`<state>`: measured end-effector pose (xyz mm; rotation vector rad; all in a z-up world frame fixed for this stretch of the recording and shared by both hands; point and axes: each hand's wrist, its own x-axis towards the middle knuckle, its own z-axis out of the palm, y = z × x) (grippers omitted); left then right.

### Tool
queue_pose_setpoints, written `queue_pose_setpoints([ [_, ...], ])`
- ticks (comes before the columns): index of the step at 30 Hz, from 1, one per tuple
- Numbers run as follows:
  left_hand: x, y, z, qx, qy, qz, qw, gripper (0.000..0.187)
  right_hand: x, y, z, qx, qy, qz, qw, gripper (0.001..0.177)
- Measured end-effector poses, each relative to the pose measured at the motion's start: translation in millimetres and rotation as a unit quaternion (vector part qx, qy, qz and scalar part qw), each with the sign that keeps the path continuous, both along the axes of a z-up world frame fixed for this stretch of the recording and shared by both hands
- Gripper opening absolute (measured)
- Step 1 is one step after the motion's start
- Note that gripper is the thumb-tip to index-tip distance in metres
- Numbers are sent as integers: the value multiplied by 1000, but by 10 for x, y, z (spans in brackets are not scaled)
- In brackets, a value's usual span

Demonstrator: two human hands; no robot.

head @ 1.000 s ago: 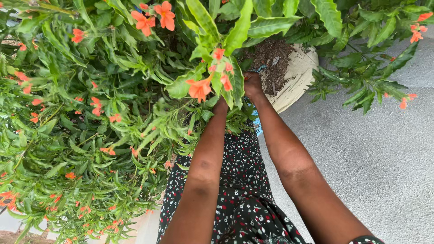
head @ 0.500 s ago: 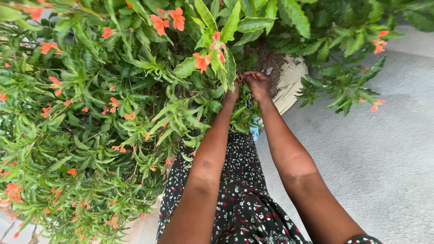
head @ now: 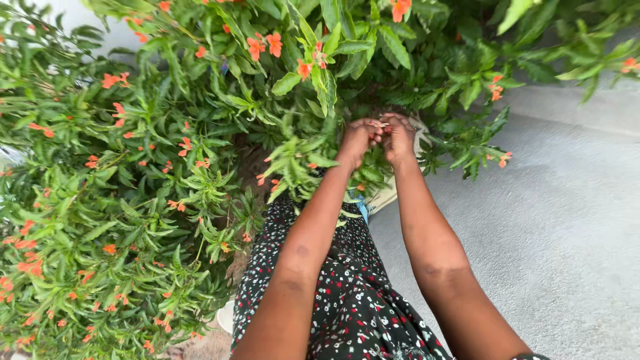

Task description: The person picks flowers from a bush by hand and places them into a metal bowl.

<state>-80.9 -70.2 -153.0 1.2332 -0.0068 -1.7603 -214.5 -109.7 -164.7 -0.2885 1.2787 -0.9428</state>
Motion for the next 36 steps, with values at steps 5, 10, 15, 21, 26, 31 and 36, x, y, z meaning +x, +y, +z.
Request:
queue_pose_setpoints([
  [5, 147, -114, 1014, -108, 65, 29, 992, 12, 166, -345, 789, -45, 23, 32, 998, 16],
  [10, 654, -338, 1480, -126, 37, 114, 985, 15, 587, -767, 966, -126, 149, 179, 964, 21],
  [15, 1106, -763, 932, -41, -190, 158, 968, 22, 950, -1134, 719, -180, 387, 313, 849, 24],
  [21, 1270, -897, 20, -10, -369, 106, 923, 22, 1273, -1435, 199, -21, -125, -50, 991, 54],
  [26, 1342, -909, -304, -38, -354, 93, 930, 27, 1401, -1432, -126, -57, -141, 27, 988, 49],
  [31, 1580, -1109, -328, -73, -438, 153, 883, 33, 1573, -1345, -223, -83, -18, 102, 991, 42],
  [36, 1659, -1275, -361, -89, -454, 176, 869, 40, 1575, -1203, -140, -101, 43, 139, 984, 36],
])
